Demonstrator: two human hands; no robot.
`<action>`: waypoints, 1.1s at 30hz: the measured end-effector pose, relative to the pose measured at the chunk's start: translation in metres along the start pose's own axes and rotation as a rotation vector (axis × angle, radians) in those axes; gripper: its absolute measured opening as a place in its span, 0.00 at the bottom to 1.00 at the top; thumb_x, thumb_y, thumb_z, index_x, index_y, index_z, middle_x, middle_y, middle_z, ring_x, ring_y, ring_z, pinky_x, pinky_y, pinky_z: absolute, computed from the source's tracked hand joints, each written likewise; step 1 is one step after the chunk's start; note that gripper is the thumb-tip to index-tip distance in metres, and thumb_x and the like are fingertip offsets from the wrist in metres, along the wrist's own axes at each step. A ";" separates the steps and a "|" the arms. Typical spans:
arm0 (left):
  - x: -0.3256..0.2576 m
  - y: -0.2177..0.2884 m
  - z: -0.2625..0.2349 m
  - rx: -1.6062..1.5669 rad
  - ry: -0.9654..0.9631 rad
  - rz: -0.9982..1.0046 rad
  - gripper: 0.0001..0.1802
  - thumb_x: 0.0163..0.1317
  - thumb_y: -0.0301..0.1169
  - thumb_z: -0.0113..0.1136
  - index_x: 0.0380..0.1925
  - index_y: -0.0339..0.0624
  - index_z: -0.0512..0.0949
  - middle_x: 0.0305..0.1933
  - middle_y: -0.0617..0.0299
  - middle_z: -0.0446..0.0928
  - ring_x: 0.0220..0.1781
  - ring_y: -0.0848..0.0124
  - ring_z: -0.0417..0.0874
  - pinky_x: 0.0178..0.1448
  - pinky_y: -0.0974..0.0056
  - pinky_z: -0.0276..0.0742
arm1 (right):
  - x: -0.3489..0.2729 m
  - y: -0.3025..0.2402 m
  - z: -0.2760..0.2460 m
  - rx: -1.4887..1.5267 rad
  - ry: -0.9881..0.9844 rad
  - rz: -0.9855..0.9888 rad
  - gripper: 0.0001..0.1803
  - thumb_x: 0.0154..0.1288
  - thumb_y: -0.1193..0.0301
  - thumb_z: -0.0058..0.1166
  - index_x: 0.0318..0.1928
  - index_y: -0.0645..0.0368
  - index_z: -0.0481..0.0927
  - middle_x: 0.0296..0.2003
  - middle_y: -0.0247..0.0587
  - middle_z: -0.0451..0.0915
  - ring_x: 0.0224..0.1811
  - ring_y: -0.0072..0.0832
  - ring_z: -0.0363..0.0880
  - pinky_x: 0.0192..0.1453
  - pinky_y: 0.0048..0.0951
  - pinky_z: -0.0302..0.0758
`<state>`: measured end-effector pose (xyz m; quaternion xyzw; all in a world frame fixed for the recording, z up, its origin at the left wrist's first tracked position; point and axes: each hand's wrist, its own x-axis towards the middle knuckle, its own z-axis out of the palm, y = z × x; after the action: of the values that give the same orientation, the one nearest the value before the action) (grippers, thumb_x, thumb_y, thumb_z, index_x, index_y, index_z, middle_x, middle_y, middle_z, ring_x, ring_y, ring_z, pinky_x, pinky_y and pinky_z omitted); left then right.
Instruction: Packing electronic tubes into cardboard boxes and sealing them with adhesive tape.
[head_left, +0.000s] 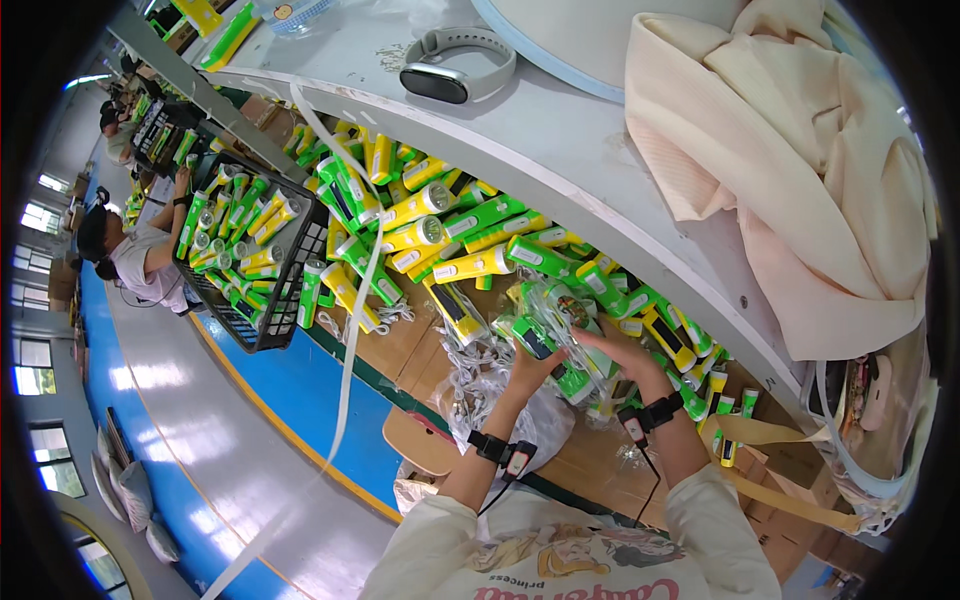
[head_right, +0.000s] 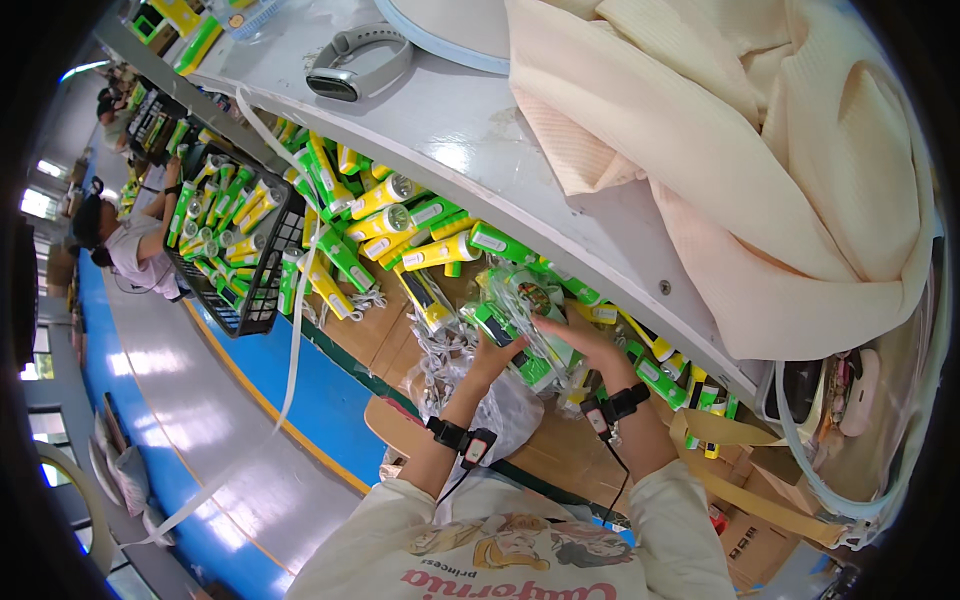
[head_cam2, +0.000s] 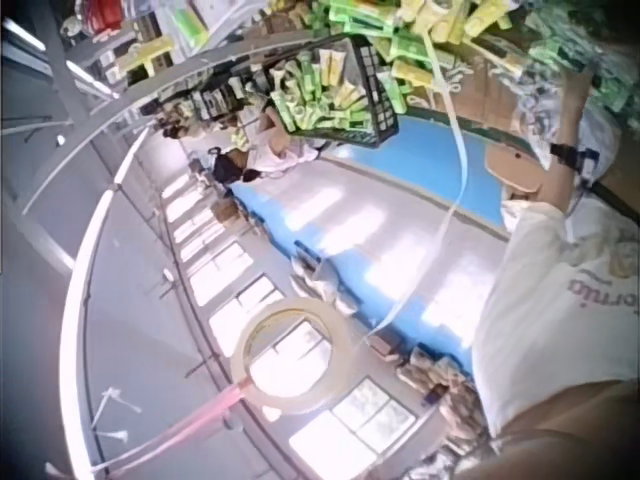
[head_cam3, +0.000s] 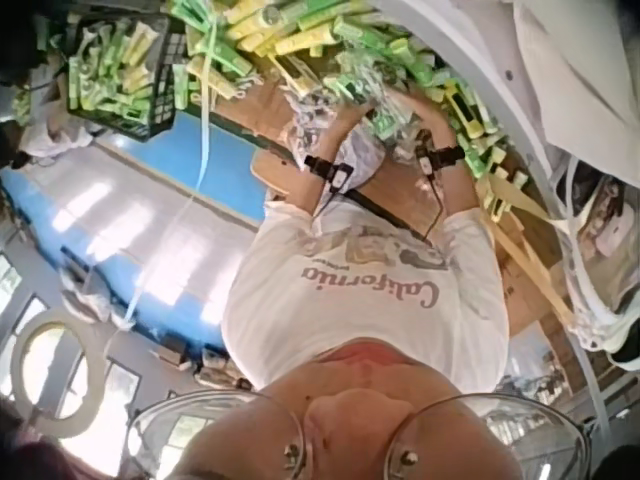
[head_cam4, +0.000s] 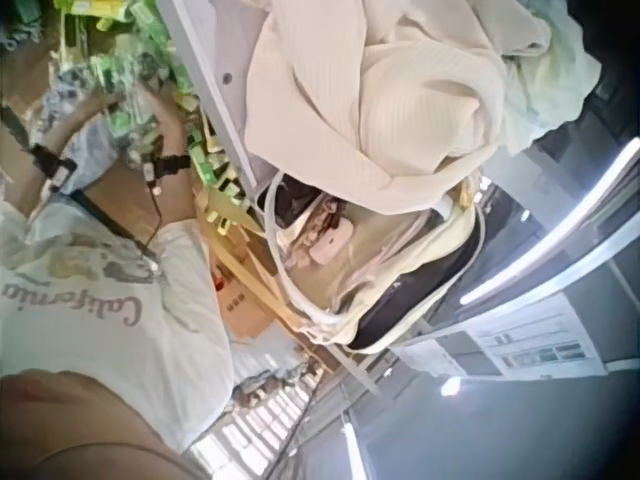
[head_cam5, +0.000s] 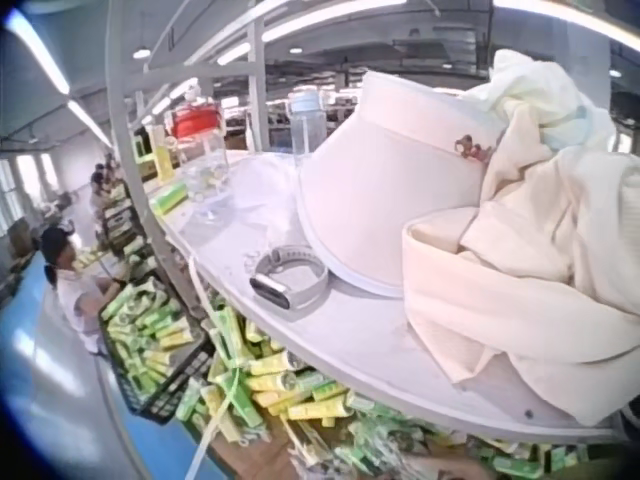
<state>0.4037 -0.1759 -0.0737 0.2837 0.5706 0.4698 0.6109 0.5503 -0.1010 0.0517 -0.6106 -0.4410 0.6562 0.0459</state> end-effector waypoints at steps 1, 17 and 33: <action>-0.007 0.007 0.009 -0.036 -0.042 0.008 0.44 0.47 0.30 0.71 0.57 0.35 0.51 0.49 0.54 0.73 0.48 0.69 0.76 0.51 0.66 0.75 | 0.000 0.011 -0.007 -0.002 0.004 0.006 0.54 0.50 0.46 0.61 0.66 0.66 0.50 0.63 0.51 0.60 0.65 0.36 0.59 0.65 0.32 0.58; -0.009 0.010 0.181 -0.059 -0.453 0.214 0.51 0.46 0.35 0.71 0.64 0.33 0.49 0.59 0.48 0.63 0.62 0.59 0.65 0.64 0.60 0.61 | -0.083 0.175 -0.145 0.050 0.624 -0.162 0.50 0.54 0.47 0.58 0.67 0.64 0.51 0.65 0.49 0.57 0.67 0.38 0.54 0.67 0.35 0.53; -0.008 0.032 0.037 0.220 0.218 0.637 0.12 0.56 0.18 0.52 0.41 0.37 0.74 0.44 0.51 0.74 0.45 0.58 0.76 0.49 0.64 0.71 | 0.029 0.146 -0.118 -0.757 1.216 -0.557 0.20 0.60 0.70 0.51 0.53 0.62 0.70 0.50 0.55 0.72 0.53 0.49 0.69 0.56 0.44 0.65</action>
<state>0.4315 -0.1631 -0.0349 0.4597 0.5624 0.6001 0.3350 0.7124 -0.1100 -0.0469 -0.7045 -0.6703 -0.0267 0.2317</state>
